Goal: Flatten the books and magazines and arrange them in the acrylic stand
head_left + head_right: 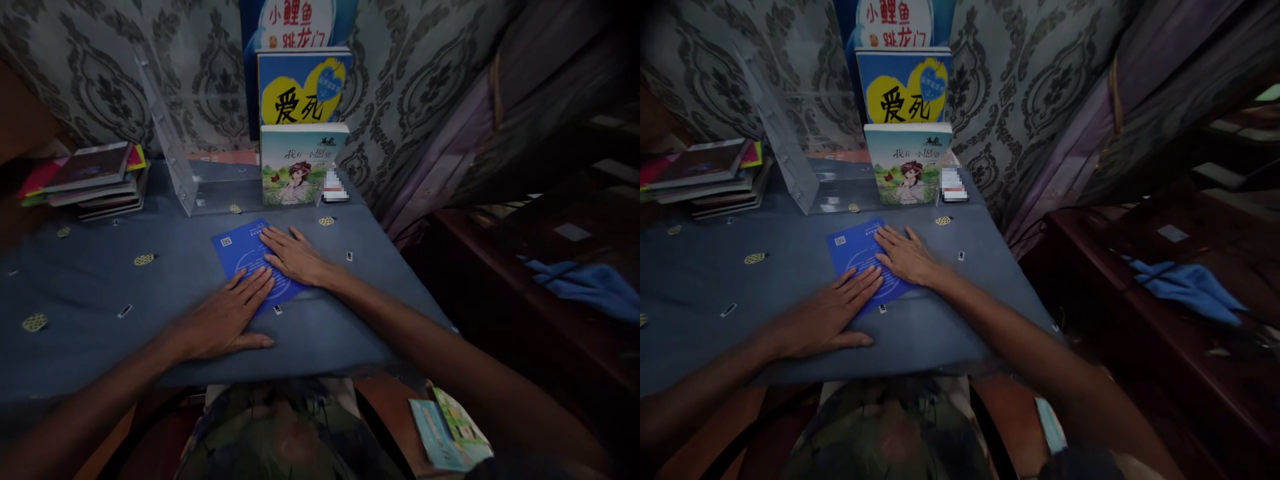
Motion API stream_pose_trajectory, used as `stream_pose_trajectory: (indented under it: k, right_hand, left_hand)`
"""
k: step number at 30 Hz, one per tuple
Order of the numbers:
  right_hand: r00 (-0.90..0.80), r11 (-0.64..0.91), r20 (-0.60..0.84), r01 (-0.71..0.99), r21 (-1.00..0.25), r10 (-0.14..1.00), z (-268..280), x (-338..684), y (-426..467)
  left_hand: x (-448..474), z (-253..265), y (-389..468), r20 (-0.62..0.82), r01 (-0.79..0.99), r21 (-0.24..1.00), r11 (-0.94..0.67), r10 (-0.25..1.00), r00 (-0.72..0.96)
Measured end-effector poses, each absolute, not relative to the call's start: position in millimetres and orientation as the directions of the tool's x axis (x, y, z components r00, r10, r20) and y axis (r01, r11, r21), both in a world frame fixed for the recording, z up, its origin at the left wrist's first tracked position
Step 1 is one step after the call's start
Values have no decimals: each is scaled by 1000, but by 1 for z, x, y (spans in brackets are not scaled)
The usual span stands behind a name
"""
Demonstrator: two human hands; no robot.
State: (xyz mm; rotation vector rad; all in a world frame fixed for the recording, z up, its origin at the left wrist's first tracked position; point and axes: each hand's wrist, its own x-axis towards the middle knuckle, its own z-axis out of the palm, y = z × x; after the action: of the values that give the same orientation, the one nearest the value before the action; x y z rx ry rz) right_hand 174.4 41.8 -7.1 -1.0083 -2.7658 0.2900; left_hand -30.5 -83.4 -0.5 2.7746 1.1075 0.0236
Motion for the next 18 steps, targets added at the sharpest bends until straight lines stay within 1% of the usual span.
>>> stream_pose_trajectory:
  k: [4,9,14,18]
  right_hand:
    - [-796,792,119,552,-260,593,-8,193,22]
    - [-812,806,125,522,-279,570,-6,212,1]
    - [-836,820,108,489,-296,538,0,231,-21]
    - [-863,841,93,452,-296,497,1,245,-44]
  left_hand:
    - [-32,0,-85,-35,677,175,-715,683,730]
    - [-35,0,-86,-9,651,183,-736,661,750]
    - [-37,3,-90,50,611,266,-746,643,764]
    - [-34,5,-108,54,580,316,-750,625,779]
